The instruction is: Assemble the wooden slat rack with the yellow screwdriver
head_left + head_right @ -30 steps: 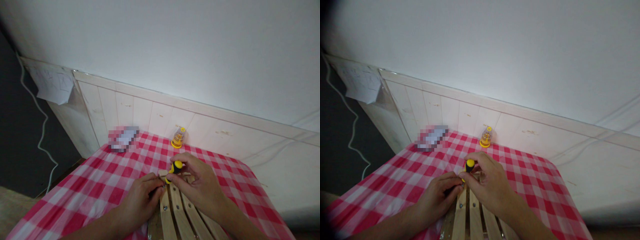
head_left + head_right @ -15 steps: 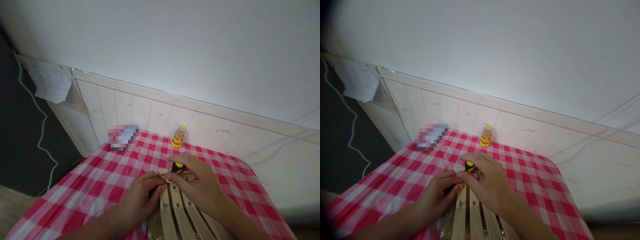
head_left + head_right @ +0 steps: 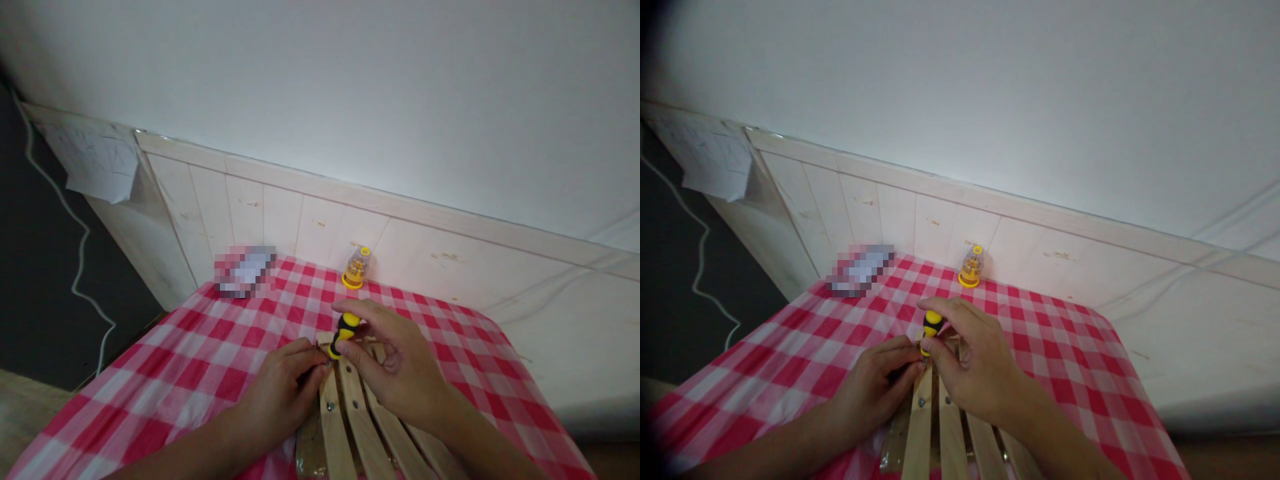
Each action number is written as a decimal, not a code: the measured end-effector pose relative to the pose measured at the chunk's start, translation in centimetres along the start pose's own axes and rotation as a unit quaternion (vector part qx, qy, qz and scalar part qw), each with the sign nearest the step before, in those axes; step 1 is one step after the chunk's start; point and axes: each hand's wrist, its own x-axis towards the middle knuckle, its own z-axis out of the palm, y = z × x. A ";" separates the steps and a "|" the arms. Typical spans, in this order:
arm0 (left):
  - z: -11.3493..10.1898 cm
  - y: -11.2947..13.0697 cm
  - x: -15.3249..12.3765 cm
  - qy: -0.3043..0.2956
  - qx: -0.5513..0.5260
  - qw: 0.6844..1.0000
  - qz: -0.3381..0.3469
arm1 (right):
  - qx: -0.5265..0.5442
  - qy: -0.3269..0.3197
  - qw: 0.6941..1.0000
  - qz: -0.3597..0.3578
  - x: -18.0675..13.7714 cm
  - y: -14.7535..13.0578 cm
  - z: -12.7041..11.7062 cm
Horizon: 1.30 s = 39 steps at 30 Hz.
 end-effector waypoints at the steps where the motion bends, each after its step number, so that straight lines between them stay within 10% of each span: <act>1: 0.0 0.0 0.0 0.000 -0.002 1.000 -0.003 | 0.004 0.003 1.000 0.000 0.0 0.0 0.0; 23: 0.1 -0.1 0.2 0.010 -0.008 1.000 0.004 | -0.003 -0.034 0.997 -0.068 -0.1 0.0 -0.6; 39: 0.2 -0.6 0.5 0.023 0.029 0.999 0.027 | -0.029 0.001 0.999 0.033 -0.1 -0.6 0.3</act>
